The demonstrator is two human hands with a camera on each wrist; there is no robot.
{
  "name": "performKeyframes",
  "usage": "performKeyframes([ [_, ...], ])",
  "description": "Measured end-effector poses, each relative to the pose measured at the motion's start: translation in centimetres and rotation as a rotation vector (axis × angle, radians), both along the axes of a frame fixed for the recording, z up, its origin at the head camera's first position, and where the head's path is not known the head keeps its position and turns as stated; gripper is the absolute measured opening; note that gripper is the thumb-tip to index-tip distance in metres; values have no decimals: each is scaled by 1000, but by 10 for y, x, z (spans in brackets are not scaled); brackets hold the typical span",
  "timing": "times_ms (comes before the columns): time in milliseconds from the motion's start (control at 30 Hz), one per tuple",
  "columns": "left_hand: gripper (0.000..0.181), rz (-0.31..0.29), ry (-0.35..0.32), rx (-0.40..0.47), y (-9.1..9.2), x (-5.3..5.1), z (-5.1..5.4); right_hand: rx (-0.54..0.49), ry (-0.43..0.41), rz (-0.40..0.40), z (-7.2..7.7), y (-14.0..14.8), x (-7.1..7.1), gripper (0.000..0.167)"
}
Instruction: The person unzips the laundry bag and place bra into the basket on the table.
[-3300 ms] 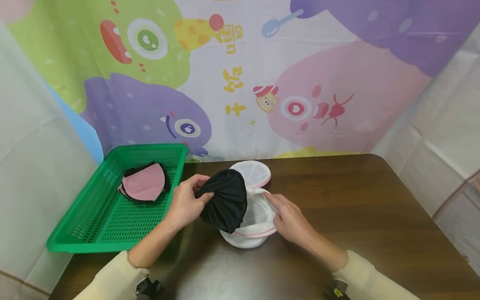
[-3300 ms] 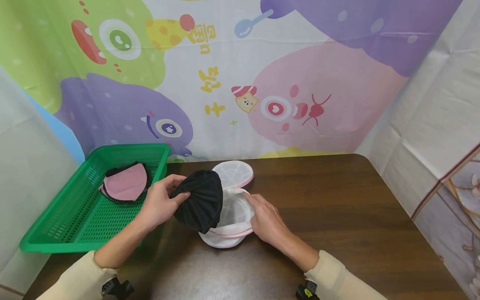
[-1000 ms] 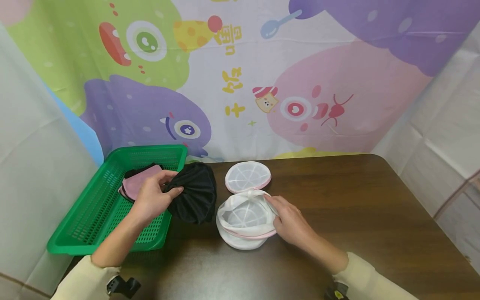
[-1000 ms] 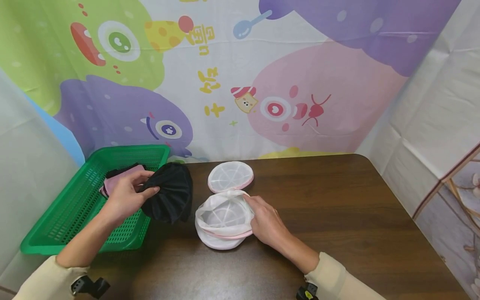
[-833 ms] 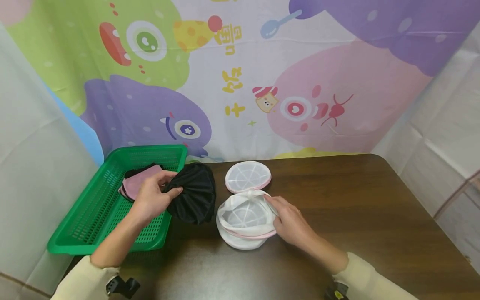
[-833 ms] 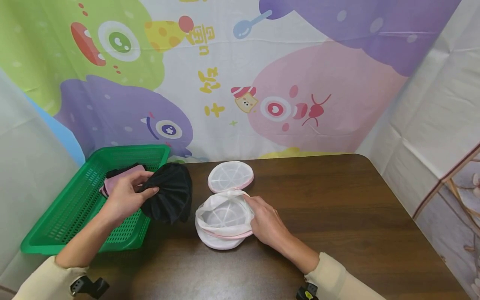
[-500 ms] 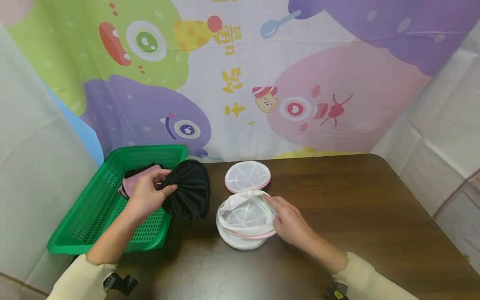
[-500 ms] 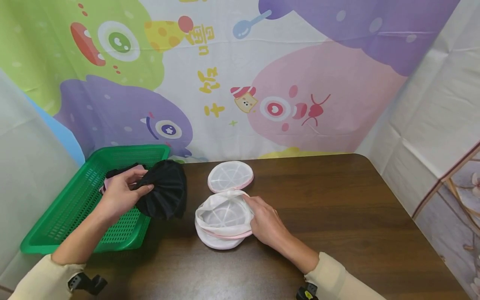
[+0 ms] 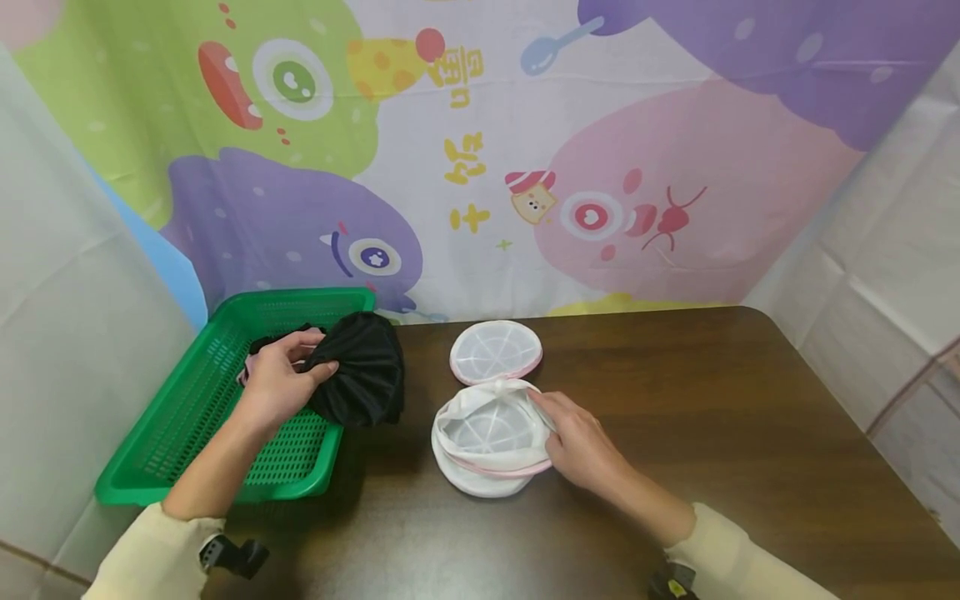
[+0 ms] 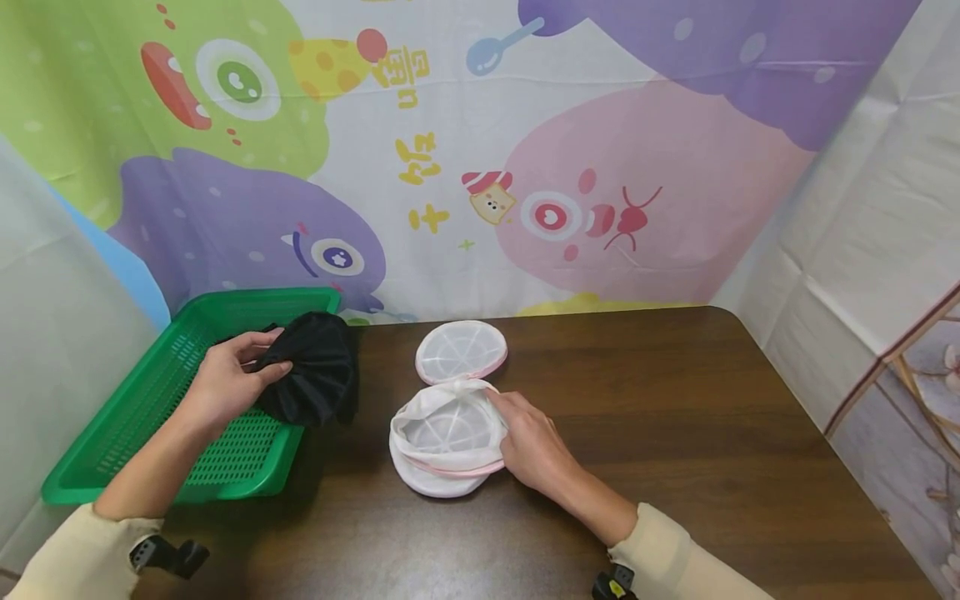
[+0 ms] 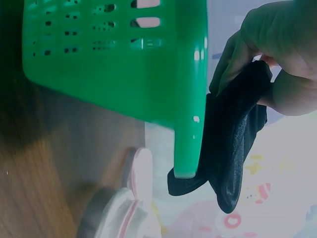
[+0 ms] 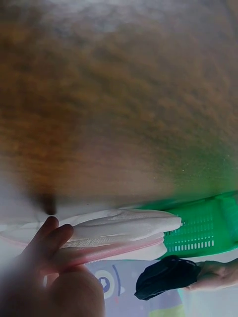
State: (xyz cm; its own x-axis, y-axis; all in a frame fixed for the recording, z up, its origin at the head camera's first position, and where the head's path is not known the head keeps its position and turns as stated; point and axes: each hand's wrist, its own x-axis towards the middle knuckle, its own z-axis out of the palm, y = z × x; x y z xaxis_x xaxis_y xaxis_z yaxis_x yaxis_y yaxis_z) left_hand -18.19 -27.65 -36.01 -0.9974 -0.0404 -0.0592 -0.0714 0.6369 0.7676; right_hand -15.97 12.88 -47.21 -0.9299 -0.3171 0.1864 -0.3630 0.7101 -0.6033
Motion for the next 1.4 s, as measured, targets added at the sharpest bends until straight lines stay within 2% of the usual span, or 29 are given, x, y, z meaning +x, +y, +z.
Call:
performKeyframes([
  [267, 63, 21, -28, -25, -7, -4, 4, 5, -1, 2, 1, 0, 0, 65],
  [533, 58, 14, -40, 45, -10, -5, 8, 0, 17, 10, 0, 0, -1, 65],
  [967, 61, 11, -85, 34, -24, -12, 15, -1, 14, 5, 0, 1, -1, 65],
  [1200, 64, -2, -103, 59, -33, -14, 18, 1, 5, 0, 0, 0, -1, 65],
  [1400, 65, 9, -123, 56, -37, -17, 20, -3, -3, -1, 0, 0, -1, 65],
])
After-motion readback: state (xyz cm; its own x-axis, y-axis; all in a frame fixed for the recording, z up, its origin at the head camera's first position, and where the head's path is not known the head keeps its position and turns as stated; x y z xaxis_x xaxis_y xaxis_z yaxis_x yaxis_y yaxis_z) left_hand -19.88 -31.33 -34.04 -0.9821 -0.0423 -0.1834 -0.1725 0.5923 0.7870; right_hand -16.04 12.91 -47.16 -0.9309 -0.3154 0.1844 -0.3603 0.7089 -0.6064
